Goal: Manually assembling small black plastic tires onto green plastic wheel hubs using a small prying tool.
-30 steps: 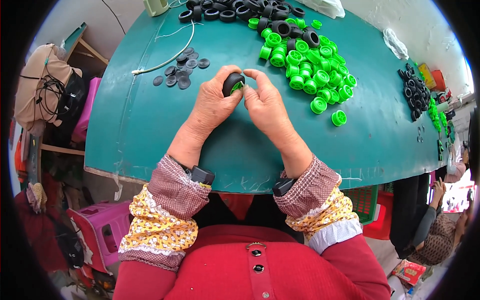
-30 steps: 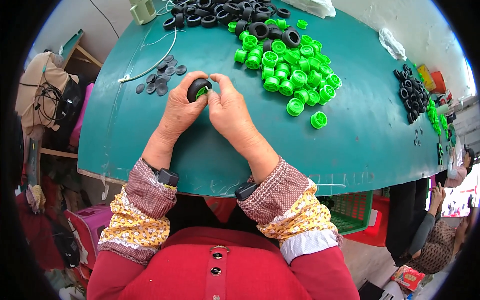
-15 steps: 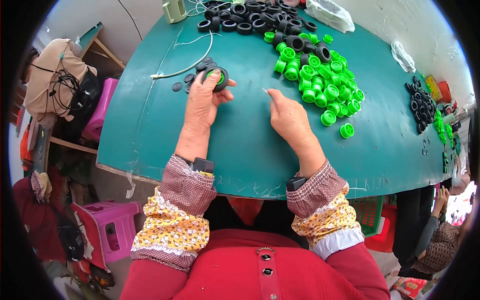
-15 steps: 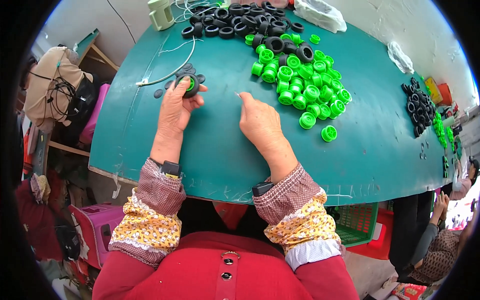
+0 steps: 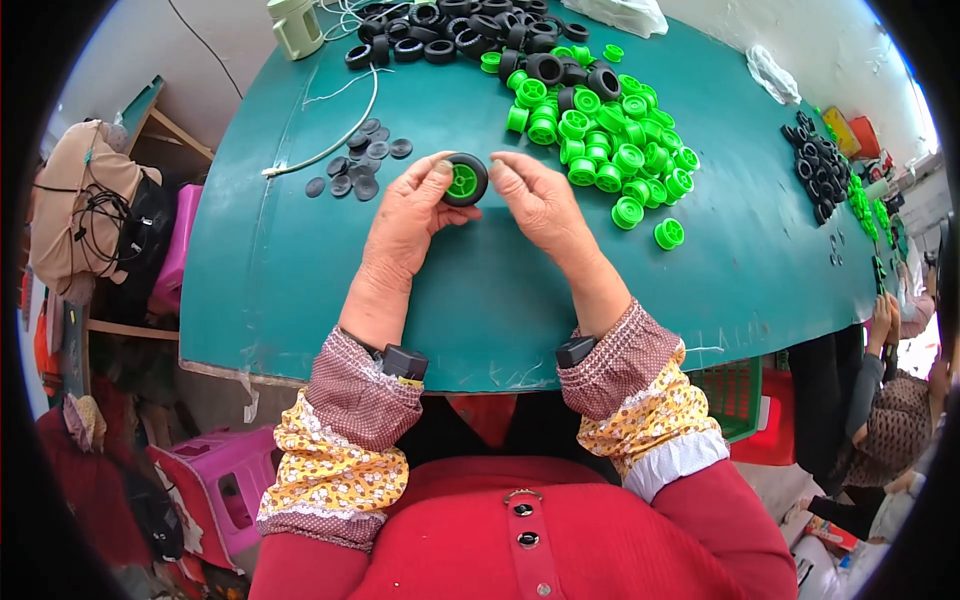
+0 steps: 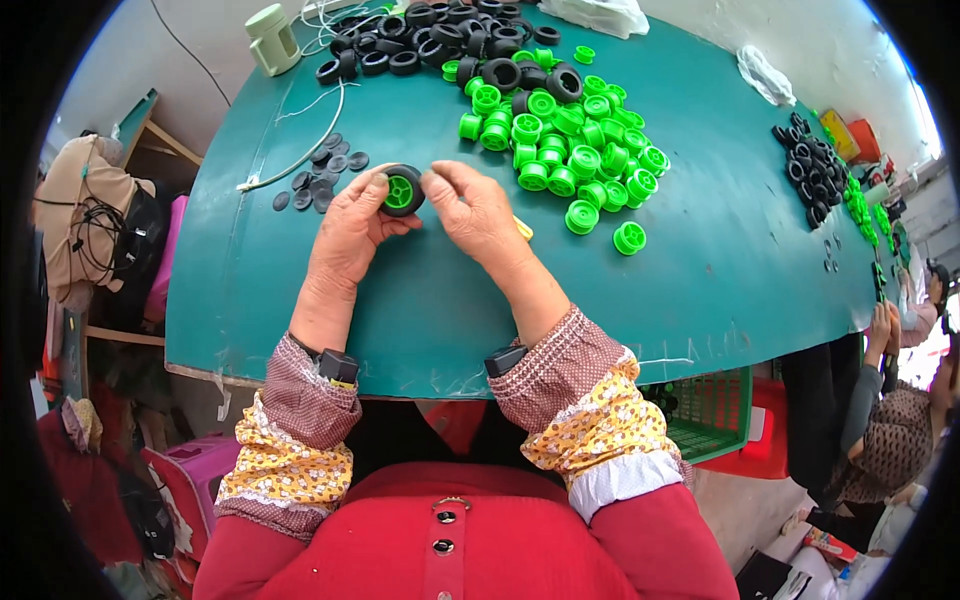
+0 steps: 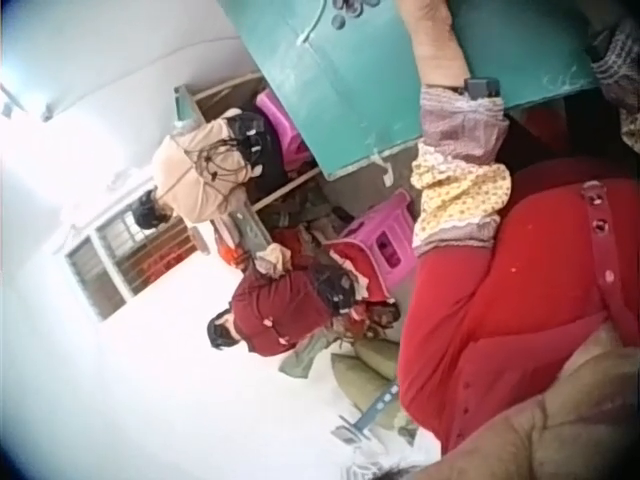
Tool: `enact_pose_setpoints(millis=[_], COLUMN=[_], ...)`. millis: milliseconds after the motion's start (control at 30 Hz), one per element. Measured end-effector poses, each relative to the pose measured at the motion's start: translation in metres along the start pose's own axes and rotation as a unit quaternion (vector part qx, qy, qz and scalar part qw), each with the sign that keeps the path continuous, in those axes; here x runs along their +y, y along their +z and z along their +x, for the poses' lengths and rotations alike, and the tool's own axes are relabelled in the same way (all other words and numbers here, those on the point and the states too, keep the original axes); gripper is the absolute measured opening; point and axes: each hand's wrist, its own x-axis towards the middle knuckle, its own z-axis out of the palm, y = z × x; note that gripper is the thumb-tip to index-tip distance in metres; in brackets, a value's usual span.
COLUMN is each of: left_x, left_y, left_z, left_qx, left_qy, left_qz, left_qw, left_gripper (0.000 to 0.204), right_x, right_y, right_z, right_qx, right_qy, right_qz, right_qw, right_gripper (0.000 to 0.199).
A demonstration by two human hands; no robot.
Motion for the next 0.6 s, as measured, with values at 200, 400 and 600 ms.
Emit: enact_pose_setpoints(millis=[200, 400, 600], left_x=[-0.008, -0.007, -0.006], left_y=[0.001, -0.004, 0.005], left_z=[0.002, 0.001, -0.001], left_qx=[-0.011, -0.059, -0.071], left_qy=[0.033, -0.021, -0.045], left_qz=[0.052, -0.035, 0.014], left_qw=[0.998, 0.997, 0.996], left_gripper=[0.030, 0.023, 0.021], right_x=[-0.003, -0.004, -0.009], right_y=[0.004, 0.008, 0.009], right_z=[-0.004, -0.006, -0.006], right_qx=[-0.079, -0.076, -0.090], right_qy=[0.182, 0.167, 0.129], right_qz=[0.209, 0.257, 0.314], right_qw=[0.958, 0.949, 0.936], right_gripper=[0.031, 0.031, 0.031])
